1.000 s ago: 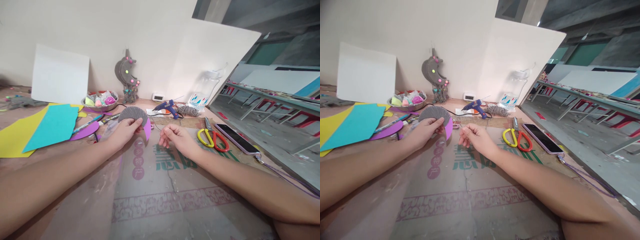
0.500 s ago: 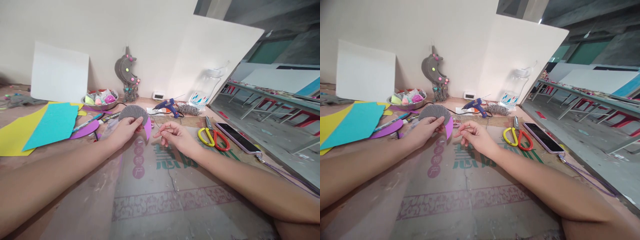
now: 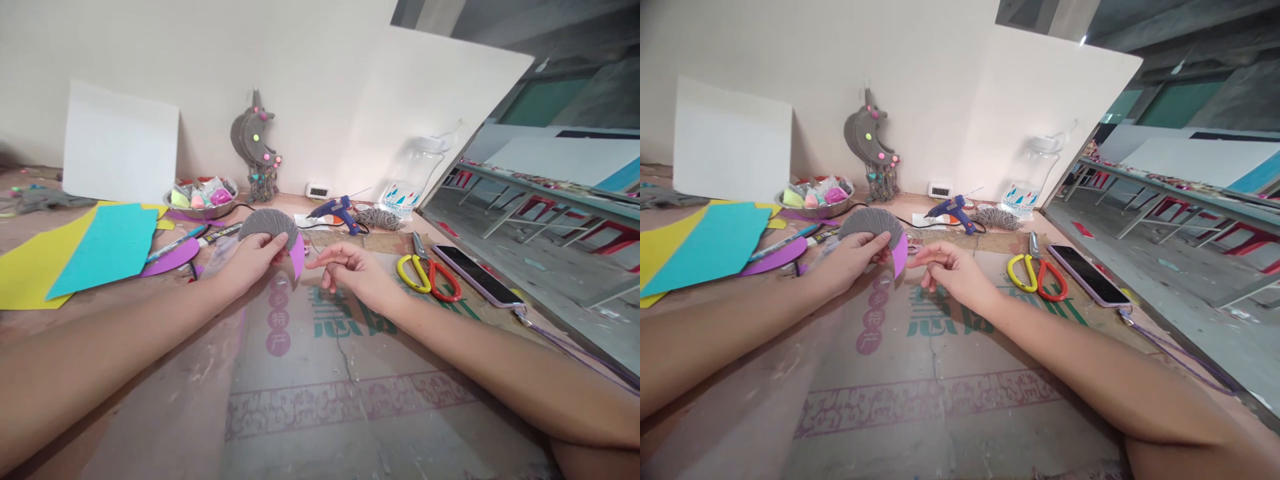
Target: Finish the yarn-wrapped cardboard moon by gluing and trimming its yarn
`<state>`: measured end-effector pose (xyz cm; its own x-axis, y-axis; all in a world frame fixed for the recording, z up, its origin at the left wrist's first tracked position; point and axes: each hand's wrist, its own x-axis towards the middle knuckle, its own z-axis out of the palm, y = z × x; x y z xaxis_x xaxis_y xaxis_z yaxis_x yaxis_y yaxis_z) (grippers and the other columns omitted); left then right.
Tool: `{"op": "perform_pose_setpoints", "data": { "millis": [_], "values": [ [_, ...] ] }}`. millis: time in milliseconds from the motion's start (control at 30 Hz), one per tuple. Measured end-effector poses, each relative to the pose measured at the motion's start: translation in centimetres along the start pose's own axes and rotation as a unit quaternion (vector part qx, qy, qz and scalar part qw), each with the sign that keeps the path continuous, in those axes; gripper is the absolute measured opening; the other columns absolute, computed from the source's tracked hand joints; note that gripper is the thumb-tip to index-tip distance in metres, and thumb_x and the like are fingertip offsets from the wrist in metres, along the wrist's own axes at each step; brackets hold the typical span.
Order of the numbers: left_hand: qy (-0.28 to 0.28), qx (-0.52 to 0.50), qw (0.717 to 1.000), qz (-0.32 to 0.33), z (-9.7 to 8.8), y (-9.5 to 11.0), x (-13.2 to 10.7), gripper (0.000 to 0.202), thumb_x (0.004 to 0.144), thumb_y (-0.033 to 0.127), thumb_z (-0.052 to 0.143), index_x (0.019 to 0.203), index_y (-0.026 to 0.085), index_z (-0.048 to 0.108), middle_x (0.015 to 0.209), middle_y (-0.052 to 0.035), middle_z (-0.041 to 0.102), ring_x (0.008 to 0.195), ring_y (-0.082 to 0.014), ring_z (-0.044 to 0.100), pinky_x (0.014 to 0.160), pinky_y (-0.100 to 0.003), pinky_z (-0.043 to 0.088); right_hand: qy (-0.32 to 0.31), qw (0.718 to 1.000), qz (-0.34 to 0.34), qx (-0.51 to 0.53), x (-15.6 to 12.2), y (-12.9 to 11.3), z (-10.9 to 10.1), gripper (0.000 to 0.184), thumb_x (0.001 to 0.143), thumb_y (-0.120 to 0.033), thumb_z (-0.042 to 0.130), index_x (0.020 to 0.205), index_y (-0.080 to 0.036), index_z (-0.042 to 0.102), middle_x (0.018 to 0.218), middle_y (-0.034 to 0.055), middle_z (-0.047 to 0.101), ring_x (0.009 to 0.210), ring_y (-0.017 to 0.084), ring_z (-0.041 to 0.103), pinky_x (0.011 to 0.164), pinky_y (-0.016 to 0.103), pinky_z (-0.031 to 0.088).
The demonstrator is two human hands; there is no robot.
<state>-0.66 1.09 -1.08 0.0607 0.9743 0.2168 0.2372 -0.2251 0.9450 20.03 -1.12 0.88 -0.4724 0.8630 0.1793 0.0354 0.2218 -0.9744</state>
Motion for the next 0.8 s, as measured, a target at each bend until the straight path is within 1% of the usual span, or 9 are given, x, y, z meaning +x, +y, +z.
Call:
{"op": "perform_pose_setpoints", "data": {
  "millis": [100,233,333,433,500,600,700,800],
  "values": [
    [-0.002,-0.006,1.0,-0.005,0.0,0.0,0.0,0.041,0.076,0.056,0.05,0.063,0.018,0.058,0.064,-0.0029,0.061,0.062,-0.0159,0.056,0.06,-0.027,0.04,-0.006,1.0,0.0,0.007,0.0,0.2,-0.1,0.016,0.077,-0.015,0.054,0.093,-0.019,0.053,0.098,0.0048,0.068,0.058,0.008,0.059,0.052,0.022,0.048],
    [-0.002,-0.008,1.0,0.002,0.0,0.2,-0.1,0.04,0.076,0.055,0.05,0.062,0.018,0.058,0.063,-0.0028,0.06,0.061,-0.0154,0.055,0.06,-0.027,0.04,-0.004,1.0,0.005,-0.003,0.0,0.2,0.0,0.012,0.079,-0.023,0.058,0.09,-0.019,0.053,0.098,0.0054,0.068,0.058,0.008,0.06,0.052,0.022,0.049],
    [-0.003,-0.024,1.0,-0.002,0.0,0.2,0.1,0.04,0.076,0.055,0.051,0.062,0.018,0.058,0.063,-0.0028,0.06,0.061,-0.0152,0.055,0.061,-0.027,0.042,0.01,1.0,0.008,-0.01,0.1,-0.2,-0.2,0.015,0.078,-0.028,0.061,0.086,-0.019,0.051,0.088,0.0039,0.07,0.056,0.009,0.06,0.051,0.023,0.049],
    [-0.001,-0.04,0.999,-0.009,0.1,0.0,0.3,0.04,0.075,0.054,0.052,0.061,0.018,0.059,0.062,-0.0028,0.06,0.059,-0.0148,0.055,0.061,-0.027,0.042,0.005,0.999,0.008,-0.047,0.4,-1.5,-1.0,0.019,0.078,-0.032,0.062,0.079,-0.018,0.05,0.074,0.0025,0.07,0.054,0.011,0.061,0.05,0.024,0.048],
    [0.004,-0.051,0.999,-0.012,0.1,-0.2,0.4,0.039,0.075,0.054,0.053,0.062,0.018,0.059,0.062,-0.0026,0.06,0.059,-0.0148,0.054,0.061,-0.027,0.042,-0.011,0.994,-0.001,-0.104,0.6,-2.7,-2.0,0.021,0.08,-0.036,0.06,0.073,-0.018,0.052,0.067,0.002,0.068,0.055,0.011,0.06,0.054,0.025,0.049],
    [0.014,-0.088,0.996,-0.025,0.1,-0.1,0.4,0.037,0.075,0.052,0.054,0.062,0.018,0.06,0.063,-0.0027,0.06,0.059,-0.0149,0.055,0.061,-0.028,0.043,-0.035,0.982,-0.037,-0.184,0.6,-3.9,-3.3,0.032,0.086,-0.043,0.049,0.066,-0.018,0.054,0.061,0.0016,0.065,0.06,0.012,0.06,0.066,0.028,0.049],
    [0.021,-0.132,0.99,-0.042,0.1,0.1,0.4,0.034,0.075,0.049,0.056,0.061,0.018,0.058,0.062,-0.0022,0.059,0.059,-0.0144,0.054,0.063,-0.029,0.044,-0.073,0.979,-0.058,-0.181,0.7,-3.7,-3.9,0.04,0.088,-0.049,0.04,0.063,-0.02,0.049,0.06,0.0009,0.062,0.066,0.013,0.06,0.077,0.032,0.047],
    [0.026,-0.155,0.986,-0.053,0.0,0.2,0.4,0.033,0.075,0.048,0.057,0.062,0.018,0.058,0.063,-0.0016,0.058,0.059,-0.0137,0.054,0.063,-0.028,0.044,-0.123,0.981,-0.052,-0.142,0.6,-3.6,-3.8,0.04,0.086,-0.052,0.042,0.062,-0.02,0.046,0.063,0.0008,0.062,0.07,0.014,0.06,0.083,0.036,0.046]
  ]
}}
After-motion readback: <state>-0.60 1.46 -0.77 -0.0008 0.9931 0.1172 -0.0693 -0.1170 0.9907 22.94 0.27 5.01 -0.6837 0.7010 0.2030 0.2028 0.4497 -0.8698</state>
